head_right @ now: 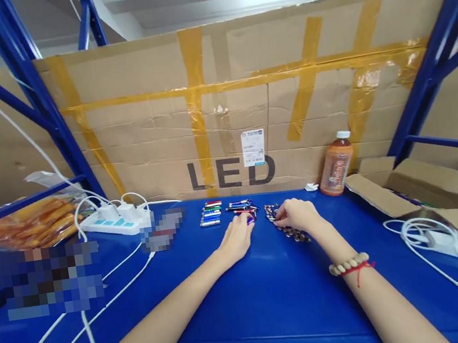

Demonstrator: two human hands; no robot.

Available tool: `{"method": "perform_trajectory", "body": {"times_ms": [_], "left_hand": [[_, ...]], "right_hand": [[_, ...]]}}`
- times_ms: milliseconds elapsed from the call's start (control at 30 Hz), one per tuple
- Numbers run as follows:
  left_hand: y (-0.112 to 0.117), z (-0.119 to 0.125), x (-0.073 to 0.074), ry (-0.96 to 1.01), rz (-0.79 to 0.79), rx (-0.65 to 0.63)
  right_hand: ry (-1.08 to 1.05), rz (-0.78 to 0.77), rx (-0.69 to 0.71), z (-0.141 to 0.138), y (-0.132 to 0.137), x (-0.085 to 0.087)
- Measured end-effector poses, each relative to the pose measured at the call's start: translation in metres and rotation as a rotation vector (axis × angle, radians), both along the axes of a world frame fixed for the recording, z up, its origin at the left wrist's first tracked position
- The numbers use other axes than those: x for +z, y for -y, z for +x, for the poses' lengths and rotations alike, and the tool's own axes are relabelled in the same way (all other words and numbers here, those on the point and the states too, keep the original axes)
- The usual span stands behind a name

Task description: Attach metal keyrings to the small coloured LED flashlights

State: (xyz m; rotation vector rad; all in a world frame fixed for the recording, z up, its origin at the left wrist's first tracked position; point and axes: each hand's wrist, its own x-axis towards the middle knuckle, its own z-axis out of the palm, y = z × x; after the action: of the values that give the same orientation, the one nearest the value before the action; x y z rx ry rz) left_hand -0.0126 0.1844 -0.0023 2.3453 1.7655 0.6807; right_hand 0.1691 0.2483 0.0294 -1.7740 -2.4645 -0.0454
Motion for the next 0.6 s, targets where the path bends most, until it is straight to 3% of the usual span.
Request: {"method": "perform_trajectory", "body": {"times_ms": [300,600], "left_hand": [[0.003,0.0,-0.001,-0.073,0.0,-0.041],[0.005,0.001,0.0,-0.109,0.06,-0.039]], "right_hand": [[-0.04,0.035,0.089,-0.007,0.001,-0.007],[-0.032,-0.018,0.048,-0.014,0.003,-0.005]]}}
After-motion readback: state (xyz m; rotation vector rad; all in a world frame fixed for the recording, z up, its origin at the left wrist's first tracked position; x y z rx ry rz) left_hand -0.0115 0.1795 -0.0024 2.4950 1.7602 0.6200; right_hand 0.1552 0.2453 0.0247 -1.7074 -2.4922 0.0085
